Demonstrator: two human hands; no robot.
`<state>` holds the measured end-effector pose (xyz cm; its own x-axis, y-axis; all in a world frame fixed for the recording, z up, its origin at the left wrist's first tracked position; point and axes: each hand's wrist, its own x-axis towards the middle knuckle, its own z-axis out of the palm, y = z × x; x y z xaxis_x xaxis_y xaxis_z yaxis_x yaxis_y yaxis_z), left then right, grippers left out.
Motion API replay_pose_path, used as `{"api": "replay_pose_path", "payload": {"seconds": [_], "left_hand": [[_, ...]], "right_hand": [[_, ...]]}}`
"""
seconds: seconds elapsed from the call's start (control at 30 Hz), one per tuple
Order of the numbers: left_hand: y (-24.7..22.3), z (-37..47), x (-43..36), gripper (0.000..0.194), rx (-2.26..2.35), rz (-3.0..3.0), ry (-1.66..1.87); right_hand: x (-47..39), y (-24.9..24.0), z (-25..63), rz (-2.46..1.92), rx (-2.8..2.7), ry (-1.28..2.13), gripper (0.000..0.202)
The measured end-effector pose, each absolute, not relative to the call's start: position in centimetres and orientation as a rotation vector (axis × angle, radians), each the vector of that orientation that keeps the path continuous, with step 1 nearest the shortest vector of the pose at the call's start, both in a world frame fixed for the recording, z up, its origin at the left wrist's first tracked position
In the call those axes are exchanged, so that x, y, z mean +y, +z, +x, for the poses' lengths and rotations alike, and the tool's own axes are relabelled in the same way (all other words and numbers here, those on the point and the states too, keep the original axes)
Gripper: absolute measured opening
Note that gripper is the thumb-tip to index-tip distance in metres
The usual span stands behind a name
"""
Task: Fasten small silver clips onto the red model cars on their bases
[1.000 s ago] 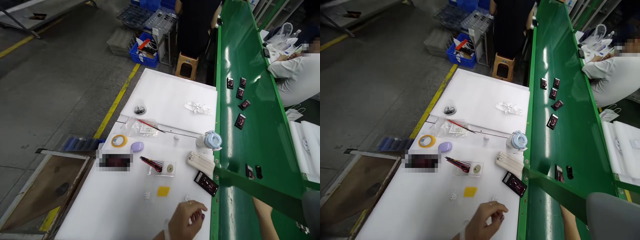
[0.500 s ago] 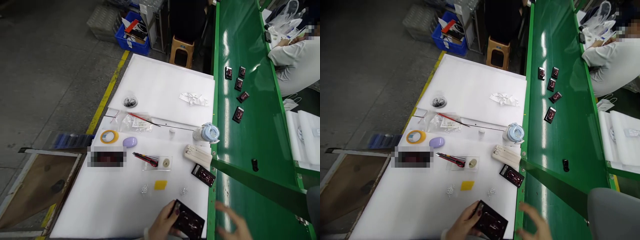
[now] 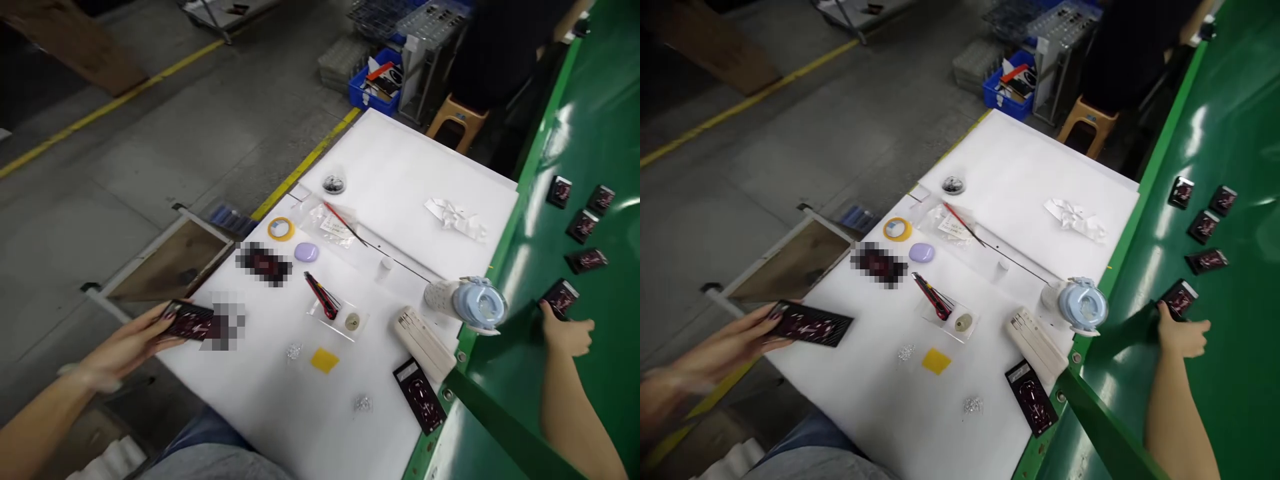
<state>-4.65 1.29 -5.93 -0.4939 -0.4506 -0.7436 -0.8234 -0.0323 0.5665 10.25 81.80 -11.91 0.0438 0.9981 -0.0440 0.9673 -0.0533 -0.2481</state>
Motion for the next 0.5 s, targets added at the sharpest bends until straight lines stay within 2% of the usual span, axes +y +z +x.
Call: {"api": "replay_pose_path", "payload": {"seconds": [0.1, 0.23, 0.43, 0.5], "left_hand": [[-7.5, -5.9, 2.1, 0.040, 1.895, -1.278, 1.531], [-8.2, -7.4, 3.2, 0.037, 1.882, -1.189, 1.523], [-8.5, -10.3, 5.2, 0.038, 2.004, -1.202, 1.520], [-8.7, -10.8, 5.9, 0.038, 2.058, -1.184, 1.515]], "right_hand": [[82.2, -12.1, 10.2, -2.188, -2.060, 0.267, 0.095], [83.0, -12.4, 9.7, -2.225, -2.050, 0.282, 0.125], [83.9, -11.9, 10.5, -2.232, -1.943, 0.367, 0.141], [82.9, -11.4, 13.0, -2.167, -1.928, 0.398, 0.134]]}}
